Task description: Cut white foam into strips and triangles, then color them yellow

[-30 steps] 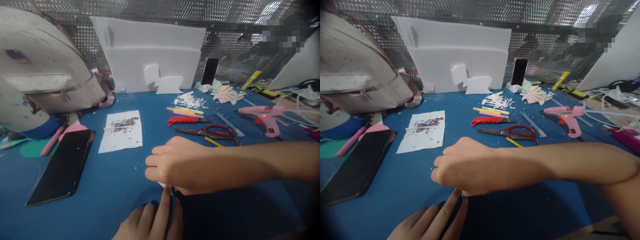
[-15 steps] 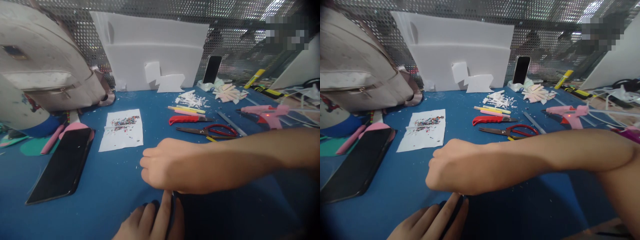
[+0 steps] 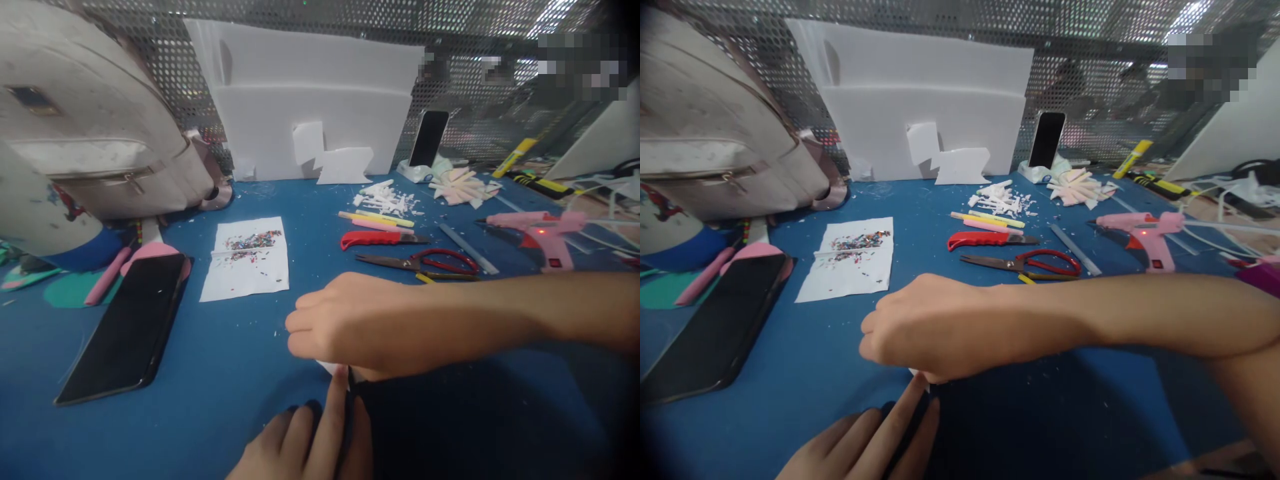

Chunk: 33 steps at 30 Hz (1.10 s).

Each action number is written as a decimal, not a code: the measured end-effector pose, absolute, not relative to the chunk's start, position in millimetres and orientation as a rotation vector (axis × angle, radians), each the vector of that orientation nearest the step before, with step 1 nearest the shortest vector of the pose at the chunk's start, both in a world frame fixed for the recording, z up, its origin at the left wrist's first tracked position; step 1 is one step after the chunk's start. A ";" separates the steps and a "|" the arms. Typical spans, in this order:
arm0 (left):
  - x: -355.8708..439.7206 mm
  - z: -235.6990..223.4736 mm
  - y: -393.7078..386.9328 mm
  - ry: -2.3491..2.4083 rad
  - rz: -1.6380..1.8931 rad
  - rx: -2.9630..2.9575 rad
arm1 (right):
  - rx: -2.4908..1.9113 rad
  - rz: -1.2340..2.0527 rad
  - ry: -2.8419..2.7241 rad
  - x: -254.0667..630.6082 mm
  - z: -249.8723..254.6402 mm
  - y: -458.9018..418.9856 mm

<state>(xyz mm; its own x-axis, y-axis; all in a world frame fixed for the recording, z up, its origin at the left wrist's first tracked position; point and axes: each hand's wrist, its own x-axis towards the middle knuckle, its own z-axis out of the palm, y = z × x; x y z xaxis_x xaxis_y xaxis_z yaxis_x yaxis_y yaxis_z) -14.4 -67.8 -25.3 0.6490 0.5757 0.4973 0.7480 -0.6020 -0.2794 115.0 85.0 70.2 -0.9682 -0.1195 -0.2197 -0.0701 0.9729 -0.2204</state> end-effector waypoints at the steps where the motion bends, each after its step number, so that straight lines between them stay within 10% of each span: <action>1: -14.5 -25.0 -67.2 -1.027 -0.494 -2.397 | -0.133 -0.309 2.891 115.7 69.6 85.0; 33: -18.0 -17.9 -67.0 -0.943 -0.352 -2.485 | 0.406 -0.634 3.146 160.3 79.1 96.4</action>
<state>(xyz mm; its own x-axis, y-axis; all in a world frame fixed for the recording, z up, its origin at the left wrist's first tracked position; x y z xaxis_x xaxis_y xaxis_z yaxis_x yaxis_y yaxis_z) -18.0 -67.0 -17.9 0.7327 0.5600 0.3868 0.6766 -0.6611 -0.3243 160.3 96.4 79.1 -0.9643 0.2616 0.0418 0.2250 0.8920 -0.3920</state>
